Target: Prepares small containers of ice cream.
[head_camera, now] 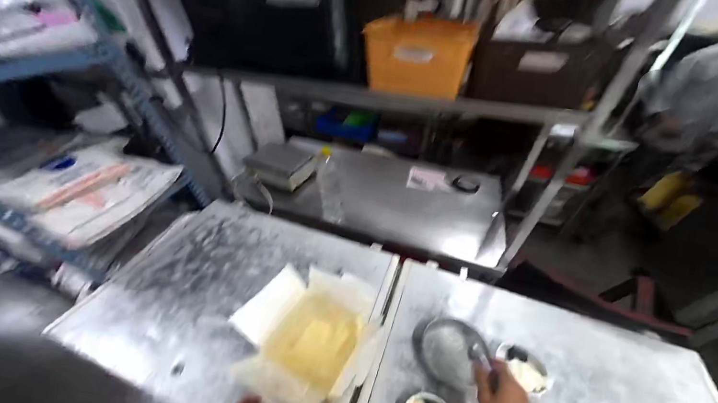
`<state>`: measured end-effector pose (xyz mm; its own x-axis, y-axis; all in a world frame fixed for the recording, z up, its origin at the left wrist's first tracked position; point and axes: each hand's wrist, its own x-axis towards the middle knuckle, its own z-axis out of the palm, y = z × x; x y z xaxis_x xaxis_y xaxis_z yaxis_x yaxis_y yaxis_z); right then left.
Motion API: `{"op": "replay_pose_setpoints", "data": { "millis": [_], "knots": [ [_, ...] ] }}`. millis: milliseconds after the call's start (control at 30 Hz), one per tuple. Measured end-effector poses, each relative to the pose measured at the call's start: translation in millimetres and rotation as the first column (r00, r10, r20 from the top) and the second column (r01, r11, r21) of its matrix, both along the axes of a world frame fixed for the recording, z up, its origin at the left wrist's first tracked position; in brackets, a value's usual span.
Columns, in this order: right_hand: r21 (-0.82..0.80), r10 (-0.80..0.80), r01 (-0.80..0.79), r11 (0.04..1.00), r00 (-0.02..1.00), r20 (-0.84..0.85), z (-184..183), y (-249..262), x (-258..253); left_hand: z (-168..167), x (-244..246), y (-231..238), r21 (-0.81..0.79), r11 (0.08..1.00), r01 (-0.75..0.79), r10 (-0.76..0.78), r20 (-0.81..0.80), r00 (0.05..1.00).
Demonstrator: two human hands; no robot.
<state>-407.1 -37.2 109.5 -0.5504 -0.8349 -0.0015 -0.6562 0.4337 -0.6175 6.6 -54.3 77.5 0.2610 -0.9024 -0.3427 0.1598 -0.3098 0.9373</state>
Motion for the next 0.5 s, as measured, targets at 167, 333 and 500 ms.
{"op": "replay_pose_setpoints", "data": {
  "millis": [167, 333, 500],
  "knots": [
    [-0.115, -0.027, 0.016, 0.993, 0.995, -0.091, -38.8, -6.8, 16.0, 31.8, 11.5, -40.6, -0.107, 0.987, -0.121, 0.123, 0.008, 0.992],
    [-0.096, -0.153, 0.155, 0.983, 0.988, 0.024, -53.0, 23.4, 47.6, 60.5, 41.0, -73.4, -0.258, 0.96, 0.109, -0.062, 0.183, 0.981],
    [-0.191, -0.269, 0.302, 0.934, 0.947, 0.177, -37.4, 37.6, 96.5, 67.1, 51.5, -113.9, -0.104, 0.89, 0.443, -0.425, 0.161, 0.891]
  ]
}}
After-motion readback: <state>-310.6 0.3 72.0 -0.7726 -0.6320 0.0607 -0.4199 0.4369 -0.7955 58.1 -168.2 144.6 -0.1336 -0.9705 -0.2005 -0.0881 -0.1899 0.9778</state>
